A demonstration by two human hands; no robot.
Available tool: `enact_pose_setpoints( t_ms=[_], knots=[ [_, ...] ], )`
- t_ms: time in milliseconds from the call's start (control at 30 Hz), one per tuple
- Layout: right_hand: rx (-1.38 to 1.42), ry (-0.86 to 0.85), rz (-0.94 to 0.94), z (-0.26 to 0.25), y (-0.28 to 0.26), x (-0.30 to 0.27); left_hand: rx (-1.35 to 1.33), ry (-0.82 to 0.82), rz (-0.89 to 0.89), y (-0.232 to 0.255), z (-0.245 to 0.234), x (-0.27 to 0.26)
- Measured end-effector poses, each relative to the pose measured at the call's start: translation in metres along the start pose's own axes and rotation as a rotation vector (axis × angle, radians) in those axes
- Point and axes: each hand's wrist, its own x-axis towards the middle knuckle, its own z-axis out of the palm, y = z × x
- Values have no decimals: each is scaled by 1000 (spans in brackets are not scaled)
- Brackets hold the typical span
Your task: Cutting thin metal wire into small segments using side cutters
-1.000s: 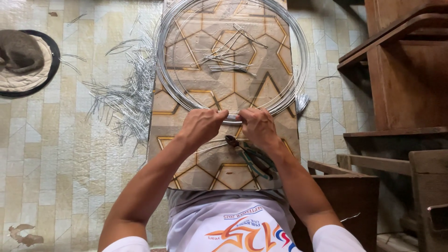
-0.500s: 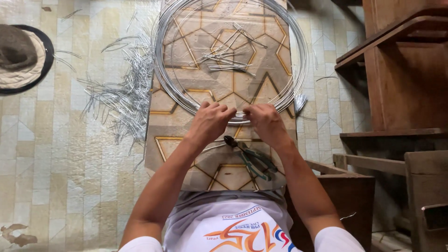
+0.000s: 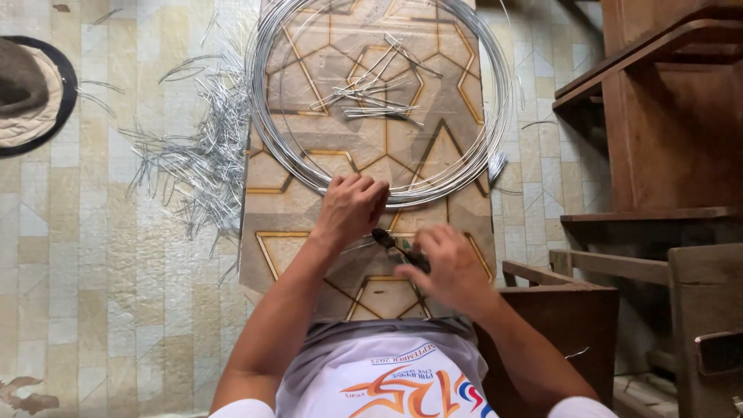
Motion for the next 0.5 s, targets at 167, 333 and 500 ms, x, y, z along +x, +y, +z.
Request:
enact_pose_setpoints(
  t_ms=[167,333,500],
  knots=[
    [-161,-94,7,14,-4,-38,-20,39,8,-1,-2,-1],
    [-20,-52,57,21,10,-48,-60,65,2,-2,-2,-1],
    [577,-170,601,13,33,-56,-52,119,-8,-3,-3,-2]
  ],
)
